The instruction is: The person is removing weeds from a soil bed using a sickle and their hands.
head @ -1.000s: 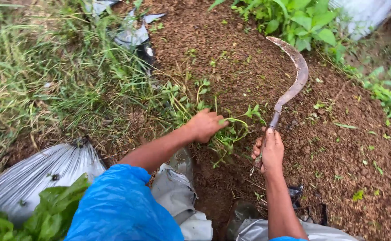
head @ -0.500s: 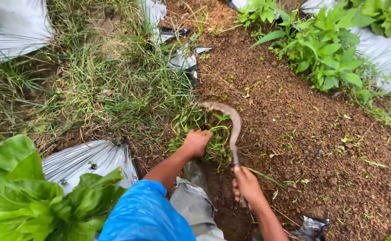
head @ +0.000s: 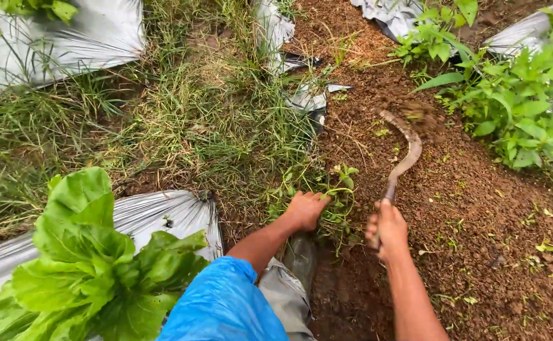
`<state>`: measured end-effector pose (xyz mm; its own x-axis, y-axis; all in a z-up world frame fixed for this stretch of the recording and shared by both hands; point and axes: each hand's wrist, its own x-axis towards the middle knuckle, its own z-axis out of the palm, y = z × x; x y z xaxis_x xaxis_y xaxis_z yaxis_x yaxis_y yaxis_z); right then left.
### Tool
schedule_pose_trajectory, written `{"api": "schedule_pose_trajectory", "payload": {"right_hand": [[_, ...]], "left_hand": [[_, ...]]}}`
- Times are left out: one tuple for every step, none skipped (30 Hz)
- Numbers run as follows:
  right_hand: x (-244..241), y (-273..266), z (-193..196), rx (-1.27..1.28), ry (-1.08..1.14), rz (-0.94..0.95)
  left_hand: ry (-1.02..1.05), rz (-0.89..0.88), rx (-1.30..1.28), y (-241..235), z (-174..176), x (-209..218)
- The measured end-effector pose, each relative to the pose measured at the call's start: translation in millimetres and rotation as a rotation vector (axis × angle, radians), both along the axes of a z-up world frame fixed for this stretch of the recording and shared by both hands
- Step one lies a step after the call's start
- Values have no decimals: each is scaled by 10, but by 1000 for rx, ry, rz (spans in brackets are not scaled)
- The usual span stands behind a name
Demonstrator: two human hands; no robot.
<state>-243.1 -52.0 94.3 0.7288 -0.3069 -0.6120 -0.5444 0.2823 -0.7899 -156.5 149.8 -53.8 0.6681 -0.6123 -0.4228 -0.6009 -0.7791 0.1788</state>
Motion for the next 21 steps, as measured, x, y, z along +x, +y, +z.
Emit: {"api": "schedule_pose_trajectory", "payload": {"right_hand": [[-110, 1, 12, -3, -3, -2], [-222, 4, 23, -11, -6, -34], [-348, -12, 45, -25, -5, -63], [-382, -42, -36, -34, -3, -61], [-443, -57, -132, -14, -9, -114], [-501, -77, -229, 5, -15, -168], [-531, -49, -210, 0, -6, -176], [-556, -31, -201, -11, -17, -163], [-663, -32, -216, -24, -17, -161], [-710, -17, -260, -33, 1, -178], [-728, -10, -277, -49, 8, -151], [-743, -3, -290, -64, 17, -124], [-735, 14, -273, -74, 26, -136], [-729, 30, -253, -74, 64, -68], [-680, 60, -227, -71, 98, 6], [-627, 71, -200, -77, 103, 0], [-574, 108, -189, -58, 106, 62], [-523, 144, -179, -39, 110, 124], [-413, 123, -273, -38, 112, 121], [-303, 100, -365, -22, 103, 148], [-199, 75, -457, -6, 94, 173]], "left_hand": [[-3, -2, -3, -16, 28, 19], [-13, -4, -3, -31, 56, 36], [-18, -3, -8, -68, 79, 24], [-16, -1, -17, -103, 116, 49], [-11, 7, -20, -114, 143, 44], [-6, 15, -23, -130, 168, 43], [3, 7, -28, -139, 163, 77], [29, 31, -14, -158, 147, 116], [64, 44, -2, -216, 87, 78], [83, 26, -8, -226, 70, 68], [39, 10, -13, -248, 73, 92], [-5, -6, -18, -271, 80, 118], [4, -18, -27, -292, 96, 107], [3, -12, -38, -312, 116, 95], [-2, 0, -45, -303, 155, 118], [3, -5, -51, -322, 151, 111], [-30, -6, -61, -307, 142, 105], [-63, -6, -71, -293, 134, 97], [-60, -10, -70, -277, 90, 93], [-57, 11, -91, -261, 48, 89], [-53, 29, -113, -250, 6, 84]]}}
